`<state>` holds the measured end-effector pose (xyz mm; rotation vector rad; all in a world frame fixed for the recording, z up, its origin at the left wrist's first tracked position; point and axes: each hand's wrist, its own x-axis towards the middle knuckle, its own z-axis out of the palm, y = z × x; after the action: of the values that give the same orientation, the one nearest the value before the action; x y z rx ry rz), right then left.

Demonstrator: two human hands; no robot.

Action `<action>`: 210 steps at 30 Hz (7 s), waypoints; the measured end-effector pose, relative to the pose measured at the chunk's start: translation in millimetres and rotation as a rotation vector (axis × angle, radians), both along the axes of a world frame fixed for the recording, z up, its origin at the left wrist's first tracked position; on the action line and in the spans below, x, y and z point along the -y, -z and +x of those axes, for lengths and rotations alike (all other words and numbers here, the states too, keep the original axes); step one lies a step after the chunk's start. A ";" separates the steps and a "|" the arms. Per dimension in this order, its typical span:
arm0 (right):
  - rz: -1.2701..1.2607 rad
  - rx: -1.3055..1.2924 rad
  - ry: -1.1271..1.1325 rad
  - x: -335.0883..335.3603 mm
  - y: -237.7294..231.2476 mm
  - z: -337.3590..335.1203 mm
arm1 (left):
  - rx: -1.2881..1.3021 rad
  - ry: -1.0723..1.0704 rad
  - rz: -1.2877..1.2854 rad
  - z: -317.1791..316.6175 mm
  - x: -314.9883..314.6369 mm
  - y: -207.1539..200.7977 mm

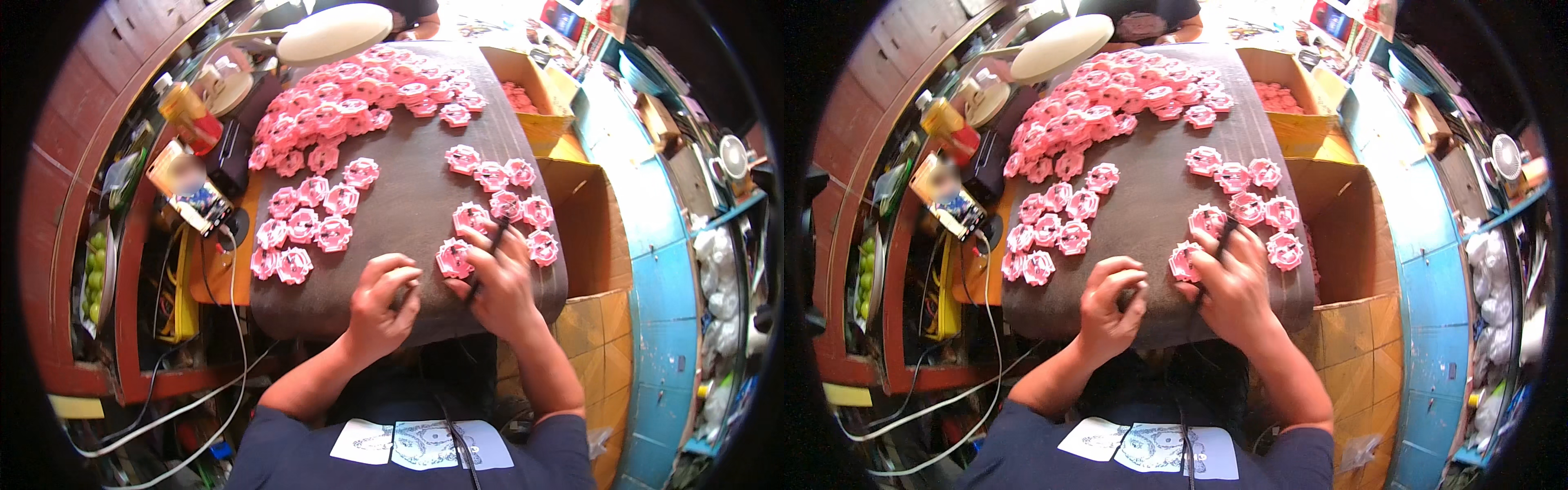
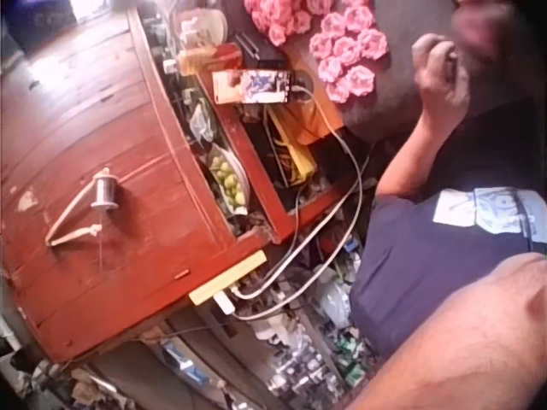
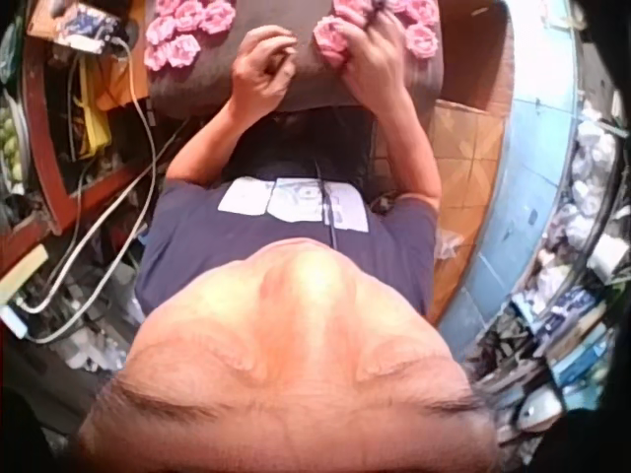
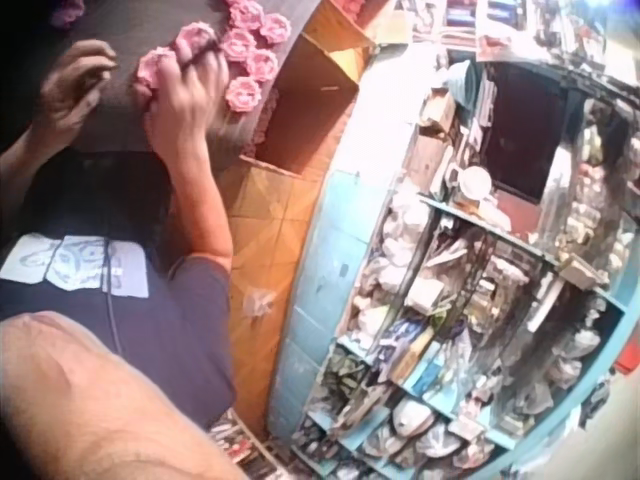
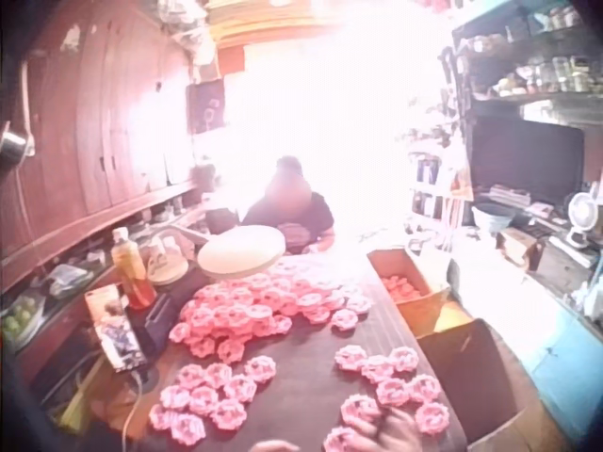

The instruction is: The person uses a soldering iron to apply heat to small pink plastic components with embedded electronics. They pick up each component, apply the soldering iron to specific points, and place the finished items on the table. The process is repeated for multiple components.

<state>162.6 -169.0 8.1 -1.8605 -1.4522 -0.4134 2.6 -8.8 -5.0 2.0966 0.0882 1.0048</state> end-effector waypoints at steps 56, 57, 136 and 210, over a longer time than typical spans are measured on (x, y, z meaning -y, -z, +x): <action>0.247 -0.193 0.122 32.9 29.3 -3.3 | -0.379 -0.053 0.570 71.0 -19.5 -21.7; 0.227 -0.233 0.083 29.4 28.2 -11.9 | -0.353 0.017 0.516 59.7 -9.2 -21.3; 0.298 -0.193 -0.034 64.8 -5.6 -43.4 | -0.298 0.111 0.085 34.1 -2.8 -13.9; 0.315 -0.323 0.048 44.7 11.6 -38.4 | -0.324 0.088 0.066 34.5 -1.2 -15.6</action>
<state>124.3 -213.8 -3.6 -1.6230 -1.0617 -0.3257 37.1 -7.6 10.6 2.2879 0.1247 0.6167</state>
